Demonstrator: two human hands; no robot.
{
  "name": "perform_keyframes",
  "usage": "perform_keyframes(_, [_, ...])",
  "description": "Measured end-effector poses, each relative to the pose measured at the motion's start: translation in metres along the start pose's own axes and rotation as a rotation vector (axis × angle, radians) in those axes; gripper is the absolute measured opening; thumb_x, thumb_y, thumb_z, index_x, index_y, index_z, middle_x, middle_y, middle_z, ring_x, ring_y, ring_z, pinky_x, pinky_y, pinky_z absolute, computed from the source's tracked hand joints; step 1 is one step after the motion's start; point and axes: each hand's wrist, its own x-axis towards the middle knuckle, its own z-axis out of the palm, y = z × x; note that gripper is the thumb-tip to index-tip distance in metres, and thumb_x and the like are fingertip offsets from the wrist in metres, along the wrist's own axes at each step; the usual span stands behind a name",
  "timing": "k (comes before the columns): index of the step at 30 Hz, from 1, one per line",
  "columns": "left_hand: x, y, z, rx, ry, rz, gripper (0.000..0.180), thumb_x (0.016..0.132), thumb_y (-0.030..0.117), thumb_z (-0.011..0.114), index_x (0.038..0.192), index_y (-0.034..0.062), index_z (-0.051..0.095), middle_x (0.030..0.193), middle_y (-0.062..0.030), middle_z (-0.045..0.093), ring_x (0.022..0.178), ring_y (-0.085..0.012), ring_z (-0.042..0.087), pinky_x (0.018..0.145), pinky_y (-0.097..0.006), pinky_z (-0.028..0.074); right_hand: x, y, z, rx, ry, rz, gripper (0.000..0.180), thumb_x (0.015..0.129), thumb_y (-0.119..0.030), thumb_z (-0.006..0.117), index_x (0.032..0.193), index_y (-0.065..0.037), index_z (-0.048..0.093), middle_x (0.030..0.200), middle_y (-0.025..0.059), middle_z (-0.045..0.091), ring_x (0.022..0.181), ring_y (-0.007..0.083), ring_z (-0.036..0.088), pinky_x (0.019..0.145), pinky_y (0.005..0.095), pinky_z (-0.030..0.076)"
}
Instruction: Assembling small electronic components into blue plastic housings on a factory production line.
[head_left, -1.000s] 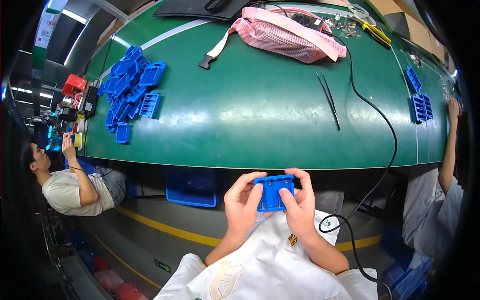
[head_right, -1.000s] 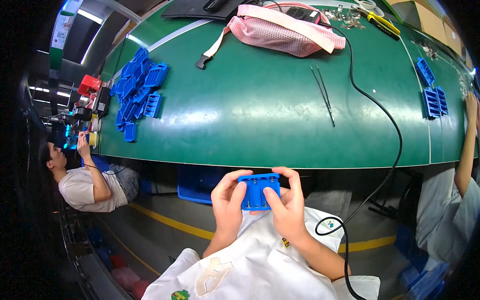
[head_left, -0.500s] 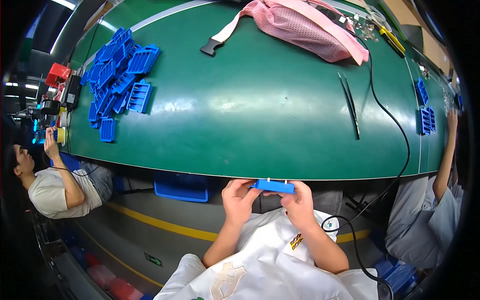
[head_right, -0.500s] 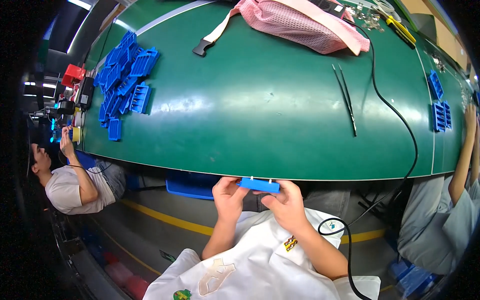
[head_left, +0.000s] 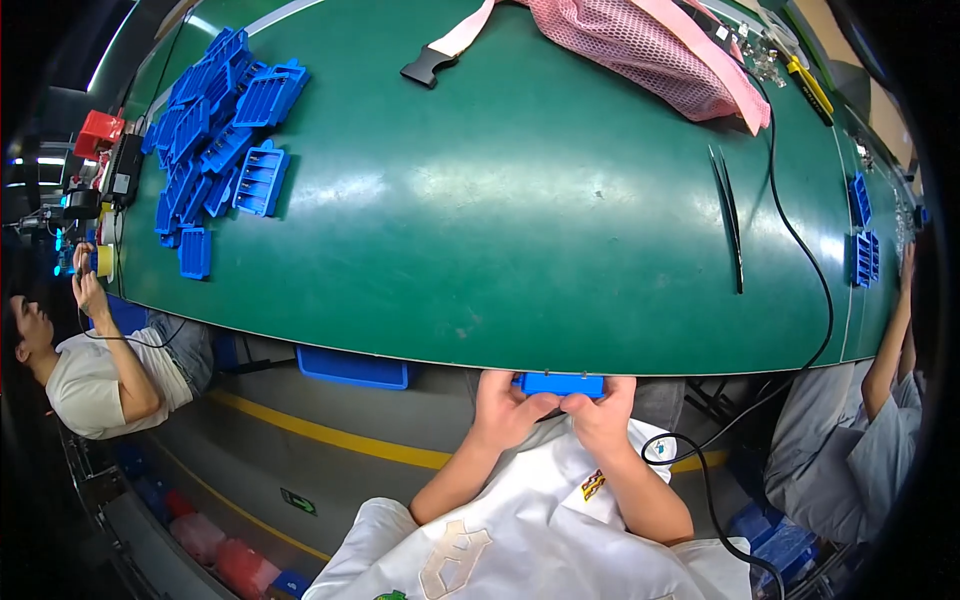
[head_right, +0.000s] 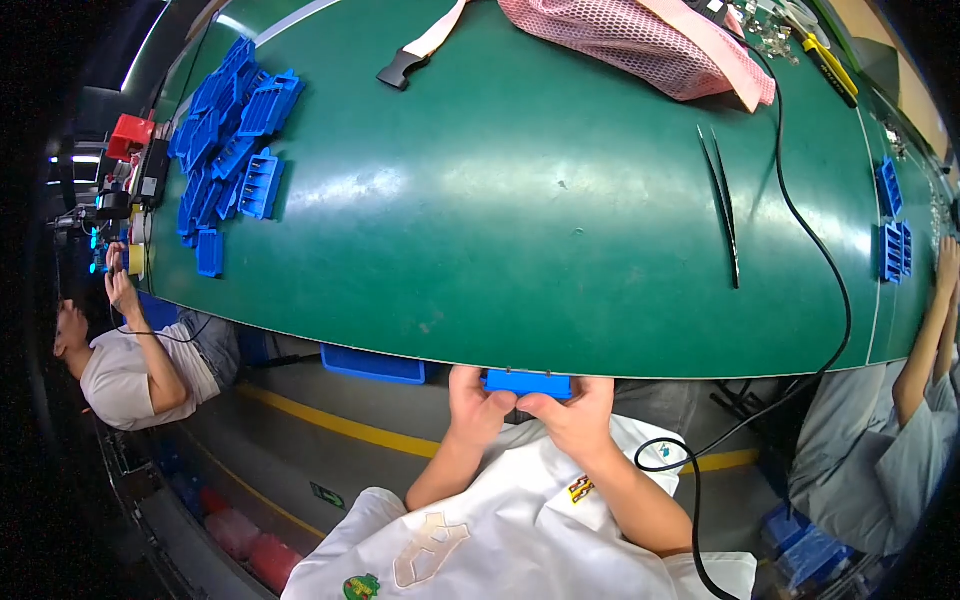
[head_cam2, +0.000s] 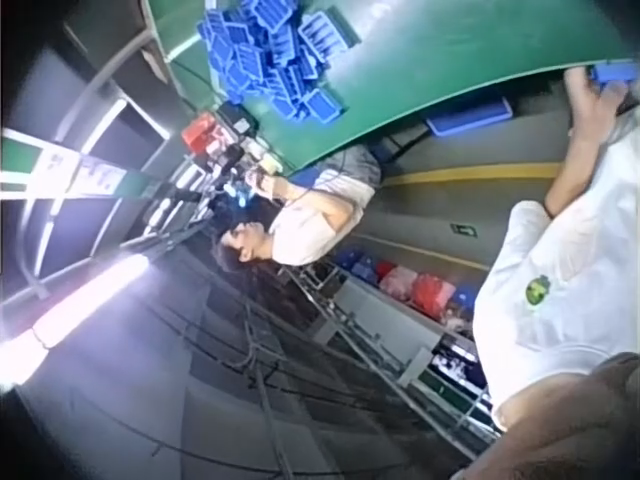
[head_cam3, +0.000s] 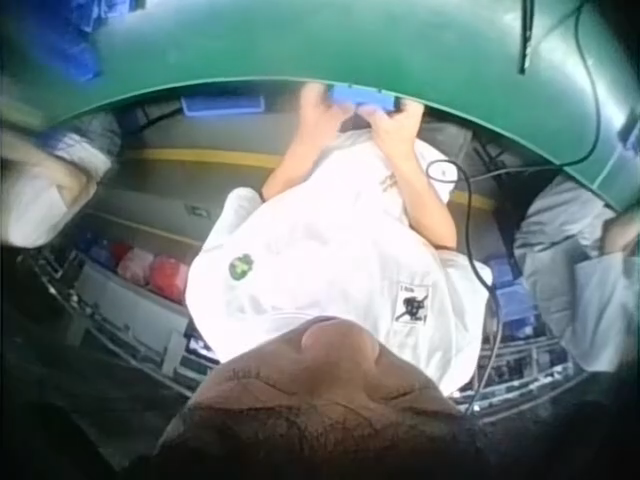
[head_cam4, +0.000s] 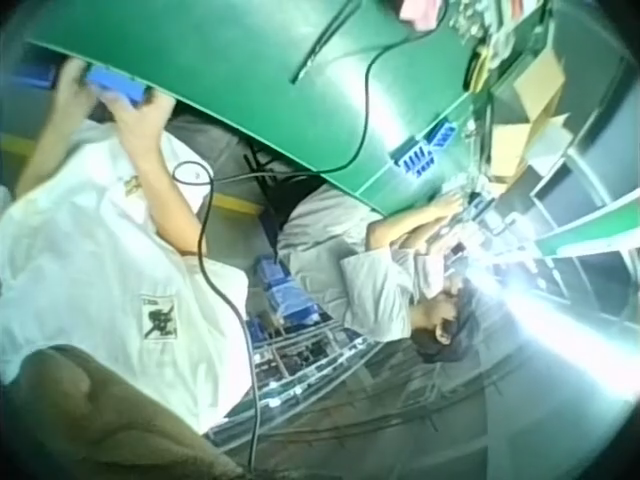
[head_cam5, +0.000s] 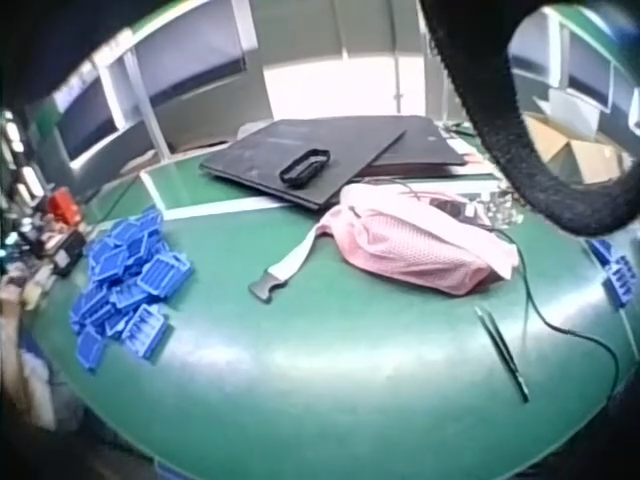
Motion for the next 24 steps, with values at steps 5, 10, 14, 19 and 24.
perform_keyframes(5, [0.011, -0.008, -0.002, 0.256, 0.027, 0.22, 0.041, 0.072, 0.03, 0.075, 0.097, 0.0011, 0.06, 0.096, -0.0081, 0.061, 0.085, -0.0171, 0.058, 0.075, -0.03, 0.046, -0.001, 0.018, -0.006, -0.066, -0.001, -0.095, 0.056, 0.065, -0.034, 0.08, 0.103, -0.001, 0.056, 0.099, 0.0066, 0.06, 0.088, 0.0167, 0.058, 0.078, 0.031, 0.047])
perform_keyframes(10, [0.014, -0.003, 0.006, 0.287, 0.084, 0.206, 0.033, 0.071, 0.028, 0.072, 0.088, 0.0014, 0.062, 0.089, -0.0084, 0.062, 0.08, -0.0175, 0.058, 0.072, -0.031, 0.046, 0.001, 0.019, -0.001, -0.125, -0.003, -0.16, 0.055, 0.069, -0.042, 0.076, 0.1, -0.001, 0.057, 0.098, 0.0067, 0.06, 0.087, 0.0168, 0.058, 0.077, 0.031, 0.047])
perform_keyframes(14, [0.008, -0.006, 0.005, 0.282, 0.125, 0.194, 0.035, 0.075, 0.03, 0.07, 0.09, -0.0004, 0.062, 0.085, -0.0074, 0.062, 0.069, -0.0146, 0.058, 0.061, -0.027, 0.046, 0.001, 0.021, -0.002, -0.267, 0.012, -0.187, 0.049, 0.074, -0.037, 0.073, 0.102, -0.001, 0.056, 0.096, 0.0075, 0.061, 0.085, 0.0154, 0.058, 0.074, 0.0288, 0.047])
perform_keyframes(19, [0.0, 0.009, 0.001, 0.248, -0.018, 0.089, 0.046, 0.08, 0.039, 0.066, 0.097, -0.004, 0.059, 0.08, -0.0067, 0.06, 0.056, -0.0115, 0.055, 0.047, -0.022, 0.043, -0.01, 0.008, -0.017, -0.076, -0.196, 0.131, 0.043, 0.079, -0.029, 0.069, 0.107, 0.001, 0.054, 0.097, 0.0086, 0.06, 0.075, 0.0149, 0.059, 0.059, 0.0246, 0.049])
perform_keyframes(24, [-0.005, 0.0, -0.003, 0.209, -0.058, 0.081, 0.057, 0.083, 0.049, 0.057, 0.101, -0.0051, 0.055, 0.079, -0.0066, 0.058, 0.053, -0.0117, 0.054, 0.043, -0.023, 0.041, -0.011, -0.009, -0.009, 0.034, -0.265, 0.111, 0.031, 0.088, -0.02, 0.057, 0.106, 0.005, 0.053, 0.096, 0.0115, 0.06, 0.067, 0.0162, 0.059, 0.052, 0.0264, 0.051])
